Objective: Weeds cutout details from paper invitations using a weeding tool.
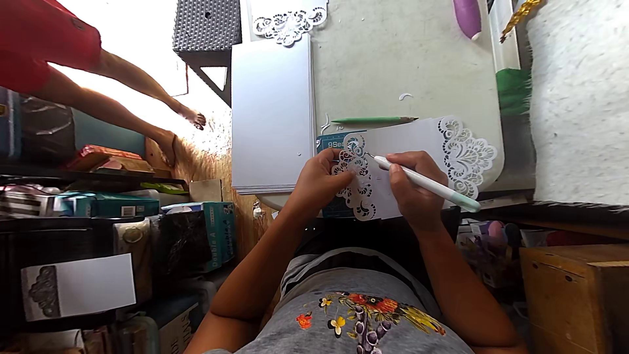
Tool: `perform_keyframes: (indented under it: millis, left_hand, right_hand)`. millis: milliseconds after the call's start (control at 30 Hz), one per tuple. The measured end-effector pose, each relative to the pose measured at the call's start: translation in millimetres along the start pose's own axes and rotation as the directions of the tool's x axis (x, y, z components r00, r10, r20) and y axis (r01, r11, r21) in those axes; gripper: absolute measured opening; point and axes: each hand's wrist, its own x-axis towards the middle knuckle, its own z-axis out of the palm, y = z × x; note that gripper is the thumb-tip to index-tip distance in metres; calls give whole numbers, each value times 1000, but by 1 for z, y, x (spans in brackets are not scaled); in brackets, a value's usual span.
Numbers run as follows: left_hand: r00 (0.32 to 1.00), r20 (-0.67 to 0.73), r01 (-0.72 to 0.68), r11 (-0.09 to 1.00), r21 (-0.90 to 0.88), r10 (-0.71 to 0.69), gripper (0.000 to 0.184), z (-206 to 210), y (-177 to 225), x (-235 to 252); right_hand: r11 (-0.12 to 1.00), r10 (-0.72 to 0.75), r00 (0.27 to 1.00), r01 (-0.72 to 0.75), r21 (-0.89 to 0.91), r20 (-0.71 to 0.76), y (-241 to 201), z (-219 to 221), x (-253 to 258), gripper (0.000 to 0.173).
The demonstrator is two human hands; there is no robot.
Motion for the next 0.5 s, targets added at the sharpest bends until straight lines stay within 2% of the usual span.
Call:
perform_keyframes:
  millis: [100, 300, 500]
  left_hand:
    - [1000, 12, -2, 999, -50, 3, 26, 1, 2, 0]
    - [999, 34, 35, 964, -263, -27, 22, 1, 9, 4]
    - [999, 20, 50, 949, -312, -45, 21, 0, 12, 5]
  right_hand:
    - [1000, 2, 1000, -2, -13, -4, 0, 1, 0, 19]
    - [994, 60, 997, -55, 98, -43, -2, -3, -1, 20]
    - [989, 72, 996, -65, 135, -50, -2, -4, -2, 19]
